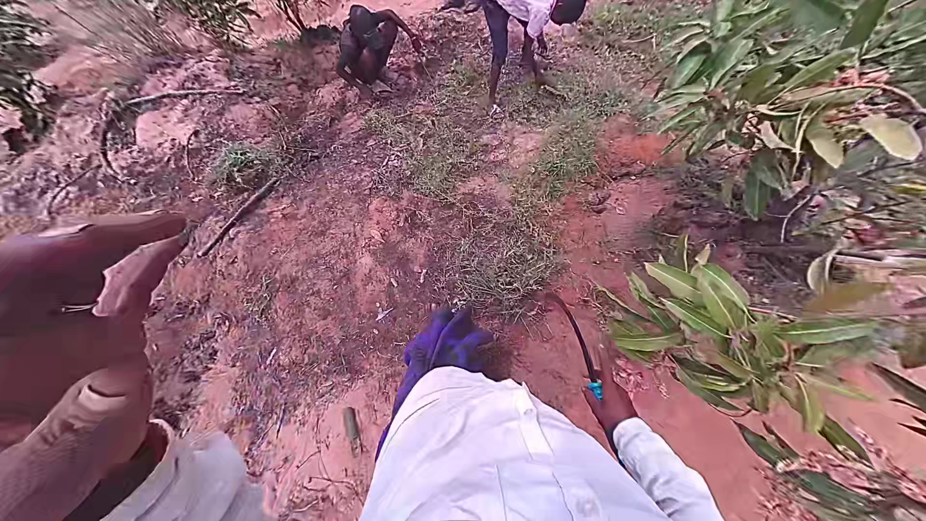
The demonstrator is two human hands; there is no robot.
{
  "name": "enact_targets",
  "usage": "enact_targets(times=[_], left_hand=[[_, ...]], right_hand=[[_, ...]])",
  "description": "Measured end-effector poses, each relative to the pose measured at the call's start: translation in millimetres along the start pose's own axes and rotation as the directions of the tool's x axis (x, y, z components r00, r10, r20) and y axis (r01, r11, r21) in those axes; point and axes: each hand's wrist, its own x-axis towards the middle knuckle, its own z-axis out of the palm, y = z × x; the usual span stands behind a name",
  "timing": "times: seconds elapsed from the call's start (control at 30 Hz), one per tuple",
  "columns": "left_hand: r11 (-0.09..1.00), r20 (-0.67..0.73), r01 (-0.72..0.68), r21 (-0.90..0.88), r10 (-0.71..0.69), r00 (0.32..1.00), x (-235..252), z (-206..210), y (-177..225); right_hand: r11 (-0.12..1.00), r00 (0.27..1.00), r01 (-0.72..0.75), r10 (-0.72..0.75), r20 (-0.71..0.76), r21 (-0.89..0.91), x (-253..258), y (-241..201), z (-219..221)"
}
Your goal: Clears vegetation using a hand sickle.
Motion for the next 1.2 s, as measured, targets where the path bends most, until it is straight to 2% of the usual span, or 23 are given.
enact_targets(times=[0.07, 0.1, 0.13, 0.17, 0.2, 0.23, 0.27, 0.3, 0.33, 0.43, 0.5, 0.6, 0.67, 0.73, 0.8, 0.83, 0.9, 1.0, 1.07, 1.1, 1.17, 1.2], left_hand=[[0.962, 0.181, 0.268, 0.049, -0.272, 0.945, 9.8, 38.6, -70.1], [0.919, 0.236, 0.370, 0.137, -0.393, 0.889, 14.4, 59.8, -110.5], [0.851, 0.292, 0.450, 0.270, -0.518, 0.804, 17.7, 81.8, -152.5], [0.754, 0.357, 0.500, 0.425, -0.647, 0.674, 18.6, 103.7, -193.2], [0.627, 0.404, 0.489, 0.606, -0.772, 0.491, 17.0, 129.2, -231.7], [0.492, 0.415, 0.396, 0.776, -0.870, 0.267, 14.0, 157.9, -267.7], [0.417, 0.413, 0.279, 0.865, -0.908, 0.075, 5.6, 185.8, -304.7], [0.402, 0.420, 0.196, 0.895, -0.905, -0.065, -11.2, 210.4, -340.9], [0.419, 0.440, 0.146, 0.896, -0.881, -0.175, -31.5, 231.8, -371.4], [0.507, 0.468, 0.031, 0.861, -0.767, -0.439, -102.1, 283.1, -446.4], [0.554, 0.420, -0.086, 0.828, -0.715, -0.559, -140.3, 312.7, -492.8], [0.613, 0.422, -0.168, 0.772, -0.693, -0.584, -178.4, 357.0, -539.9], [0.570, 0.413, -0.146, 0.808, -0.726, -0.550, -184.4, 400.3, -560.5], [0.558, 0.489, -0.042, 0.829, -0.759, -0.430, -182.4, 443.5, -569.6], [0.642, 0.615, 0.006, 0.767, -0.732, -0.295, -181.0, 485.5, -570.6], [0.710, 0.693, 0.024, 0.704, -0.679, -0.241, -186.6, 505.5, -569.7], [0.873, 0.864, 0.018, 0.488, -0.479, -0.154, -210.0, 543.5, -570.1], [0.985, 0.946, -0.013, 0.172, -0.169, -0.275, -255.7, 604.4, -576.9], [0.997, 0.947, -0.043, 0.062, -0.072, -0.313, -283.6, 644.3, -580.5], [0.996, 0.951, -0.067, 0.065, -0.082, -0.297, -297.7, 660.0, -582.1], [0.969, 0.911, -0.164, 0.184, -0.231, -0.342, -311.0, 688.5, -585.3], [0.935, 0.876, -0.268, 0.231, -0.319, -0.360, -313.2, 698.3, -591.1]], right_hand=[[0.989, 0.984, -0.144, 0.140, 0.106, 0.028, 12.9, 27.8, 44.2], [0.981, 0.976, -0.187, 0.178, 0.127, 0.059, 17.3, 33.2, 58.9], [0.970, 0.968, -0.222, 0.207, 0.139, 0.098, 20.4, 33.3, 70.6], [0.953, 0.962, -0.256, 0.236, 0.134, 0.162, 20.9, 29.3, 80.4], [0.927, 0.959, -0.284, 0.268, 0.096, 0.246, 23.3, 21.5, 84.7], [0.896, 0.954, -0.290, 0.299, 0.026, 0.337, 32.2, 7.6, 83.8], [0.865, 0.941, -0.283, 0.333, -0.052, 0.413, 50.1, -10.8, 80.8], [0.844, 0.919, -0.282, 0.374, -0.125, 0.457, 75.1, -27.2, 79.2], [0.817, 0.885, -0.327, 0.441, -0.148, 0.475, 105.5, -41.9, 77.7], [0.716, 0.769, -0.465, 0.618, -0.162, 0.521, 208.5, -49.8, 98.0], [0.632, 0.702, -0.501, 0.697, -0.150, 0.592, 265.4, -42.5, 124.9], [0.412, 0.596, -0.541, 0.803, -0.011, 0.733, 302.8, -18.2, 198.5], [0.309, 0.524, -0.563, 0.851, 0.042, 0.767, 300.4, 4.6, 254.9], [0.207, 0.457, -0.519, 0.887, 0.065, 0.829, 285.4, 30.6, 314.2], [0.096, 0.423, -0.400, 0.902, 0.091, 0.911, 267.4, 38.5, 354.5], [0.057, 0.424, -0.349, 0.900, 0.103, 0.935, 257.5, 45.7, 369.7], [0.032, 0.425, -0.301, 0.899, 0.104, 0.953, 243.0, 62.5, 392.3], [0.102, 0.456, -0.202, 0.890, 0.002, 0.974, 234.8, 83.1, 419.7], [0.118, 0.461, -0.115, 0.886, -0.052, 0.986, 235.3, 89.1, 434.9], [0.121, 0.463, -0.082, 0.884, -0.070, 0.989, 233.0, 90.8, 444.1], [0.130, 0.468, -0.042, 0.878, -0.096, 0.991, 233.7, 94.5, 460.6], [0.130, 0.471, -0.039, 0.877, -0.096, 0.991, 237.0, 95.9, 466.1]])
